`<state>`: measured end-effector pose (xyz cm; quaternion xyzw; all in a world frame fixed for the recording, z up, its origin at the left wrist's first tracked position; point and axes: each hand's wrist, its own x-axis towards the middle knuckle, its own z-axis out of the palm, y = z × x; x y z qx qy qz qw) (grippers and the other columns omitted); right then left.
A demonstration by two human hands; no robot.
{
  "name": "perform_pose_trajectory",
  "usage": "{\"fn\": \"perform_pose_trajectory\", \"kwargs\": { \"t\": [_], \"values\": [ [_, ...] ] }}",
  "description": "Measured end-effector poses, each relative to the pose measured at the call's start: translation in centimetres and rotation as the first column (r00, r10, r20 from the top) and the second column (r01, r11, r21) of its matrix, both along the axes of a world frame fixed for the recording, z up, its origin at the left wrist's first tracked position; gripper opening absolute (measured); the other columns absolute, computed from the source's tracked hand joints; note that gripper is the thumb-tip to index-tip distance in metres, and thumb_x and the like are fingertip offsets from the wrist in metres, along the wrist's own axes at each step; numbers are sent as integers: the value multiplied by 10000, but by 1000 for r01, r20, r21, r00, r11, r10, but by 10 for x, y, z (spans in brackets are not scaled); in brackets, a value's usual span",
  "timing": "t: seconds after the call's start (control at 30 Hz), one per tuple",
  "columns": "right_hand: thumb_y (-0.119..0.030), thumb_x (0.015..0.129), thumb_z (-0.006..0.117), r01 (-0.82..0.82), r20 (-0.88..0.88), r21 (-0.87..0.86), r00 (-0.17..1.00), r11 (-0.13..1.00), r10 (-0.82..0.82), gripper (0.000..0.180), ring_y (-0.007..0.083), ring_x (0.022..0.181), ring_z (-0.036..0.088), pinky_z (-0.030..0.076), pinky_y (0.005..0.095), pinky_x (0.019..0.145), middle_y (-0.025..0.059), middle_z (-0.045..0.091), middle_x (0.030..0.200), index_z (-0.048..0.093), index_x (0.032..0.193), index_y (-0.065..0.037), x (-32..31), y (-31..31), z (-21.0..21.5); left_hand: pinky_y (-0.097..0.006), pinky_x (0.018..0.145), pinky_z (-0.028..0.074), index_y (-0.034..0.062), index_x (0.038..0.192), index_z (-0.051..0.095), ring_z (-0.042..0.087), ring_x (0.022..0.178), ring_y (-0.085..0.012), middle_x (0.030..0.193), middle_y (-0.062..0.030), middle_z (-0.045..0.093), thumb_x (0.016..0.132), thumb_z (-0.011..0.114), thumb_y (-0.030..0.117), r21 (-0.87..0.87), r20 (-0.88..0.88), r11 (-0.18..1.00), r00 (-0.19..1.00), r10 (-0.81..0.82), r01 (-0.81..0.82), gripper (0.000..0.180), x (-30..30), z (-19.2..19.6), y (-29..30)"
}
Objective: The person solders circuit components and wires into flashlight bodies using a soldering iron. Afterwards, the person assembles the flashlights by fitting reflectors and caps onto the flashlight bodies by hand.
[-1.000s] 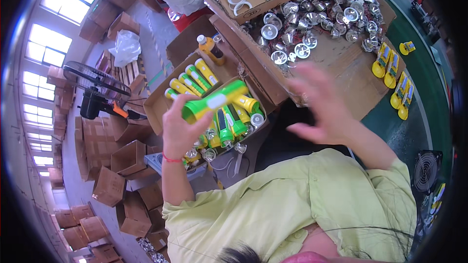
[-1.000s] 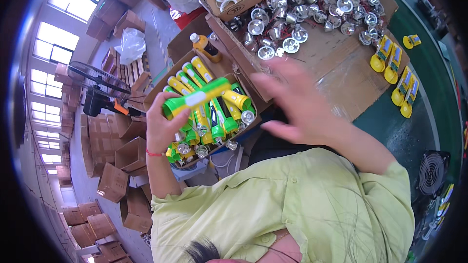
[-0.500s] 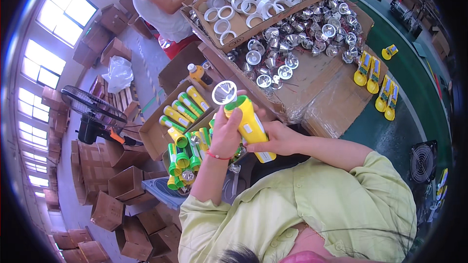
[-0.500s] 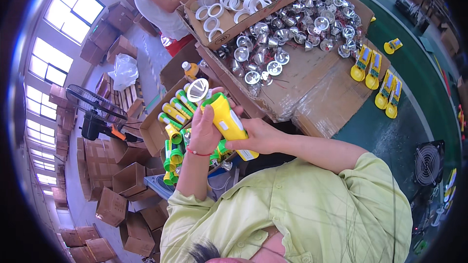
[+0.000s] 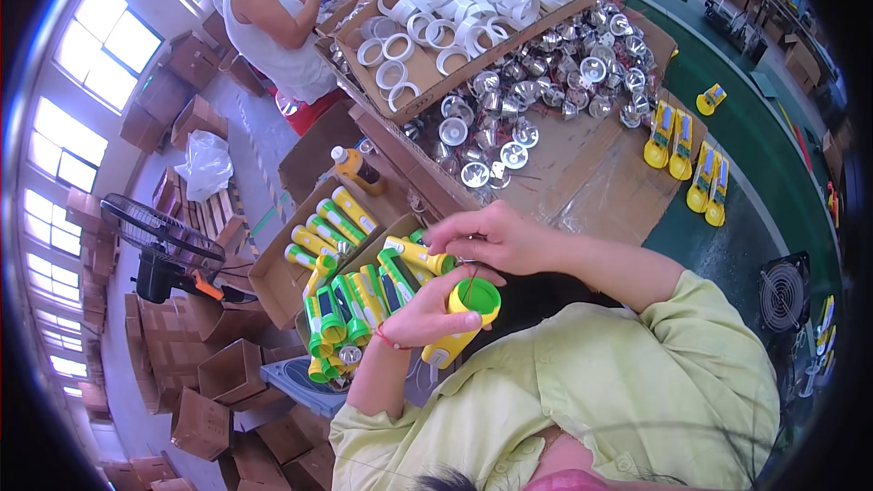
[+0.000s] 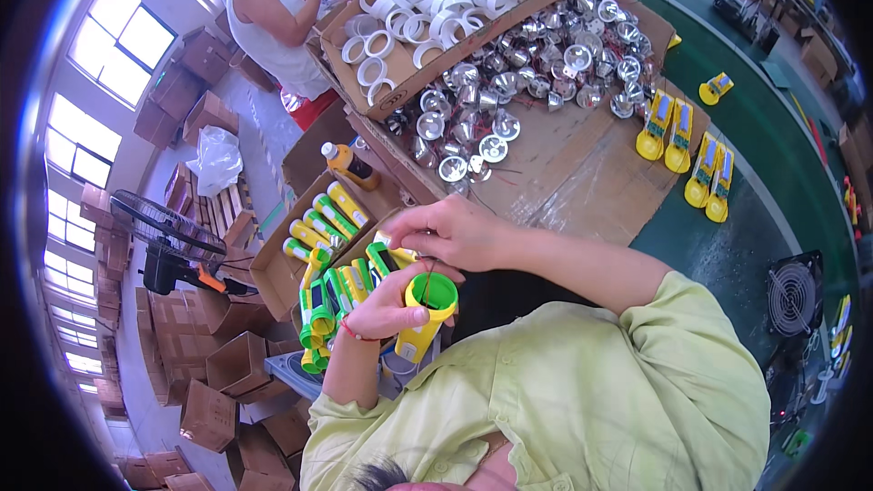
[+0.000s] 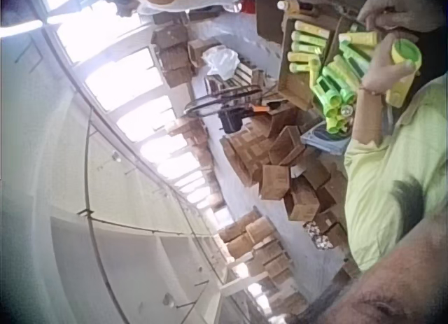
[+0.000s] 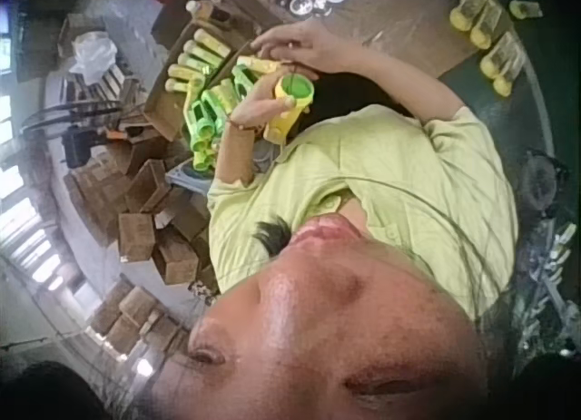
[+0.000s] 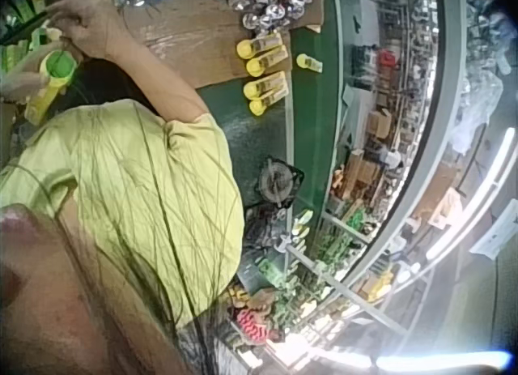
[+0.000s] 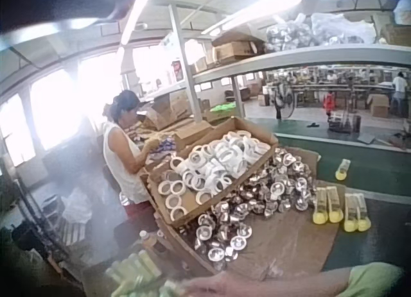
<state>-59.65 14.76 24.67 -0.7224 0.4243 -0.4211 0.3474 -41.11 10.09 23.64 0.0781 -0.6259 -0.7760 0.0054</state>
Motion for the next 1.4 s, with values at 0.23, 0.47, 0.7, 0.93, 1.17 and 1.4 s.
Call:
{"fn": "perform_pose_trajectory", "kwargs": {
  "t": [0.23,0.47,0.7,0.93,1.17,1.4],
  "values": [
    [-40,904,470,106,206,-184,976,977,-67,305,175,886,635,499,266,762,99,632,1034,530,1203,-41,26,1,11,-295,737,506,36,1292,328,601,839,-161,1052,-88,539,918,405,136,128,-161,811,795,586,-572,395,-9,-23,-12],
    [-123,824,587,261,-70,-463,942,847,-329,251,227,840,624,494,319,772,117,643,965,612,1068,-68,-14,-94,35,-308,663,503,46,1184,349,606,749,-198,921,-119,566,915,446,322,121,-224,815,784,579,-567,398,4,-37,-38],
    [-167,715,658,44,-783,-517,379,855,-493,219,207,1020,509,420,346,857,24,613,1013,664,926,-110,-68,-234,31,-312,619,501,61,1126,371,602,699,-212,858,-153,570,873,488,495,169,-218,674,640,737,-719,515,2,-38,-49],
    [-139,755,604,48,-590,-723,477,689,-652,85,197,866,595,471,345,731,35,636,958,647,794,-77,-72,-211,35,-297,736,495,30,1175,339,593,827,-164,974,-81,531,855,574,283,210,-288,662,601,745,-720,470,-14,-30,-66],
    [-119,826,645,24,259,363,958,931,-126,120,68,682,592,469,209,528,25,621,809,623,872,-11,-19,-89,43,-238,768,446,23,1154,363,536,889,-111,995,-59,517,763,648,274,-105,-340,654,645,684,-749,545,-14,-25,-66],
    [-132,807,674,14,281,377,951,926,-129,140,63,643,574,469,199,538,24,618,747,621,857,-12,-8,-66,35,-276,770,457,21,1229,256,552,912,-159,1004,-105,514,613,803,437,-96,-365,637,622,692,-765,922,-18,-10,-44]
  ]
}}
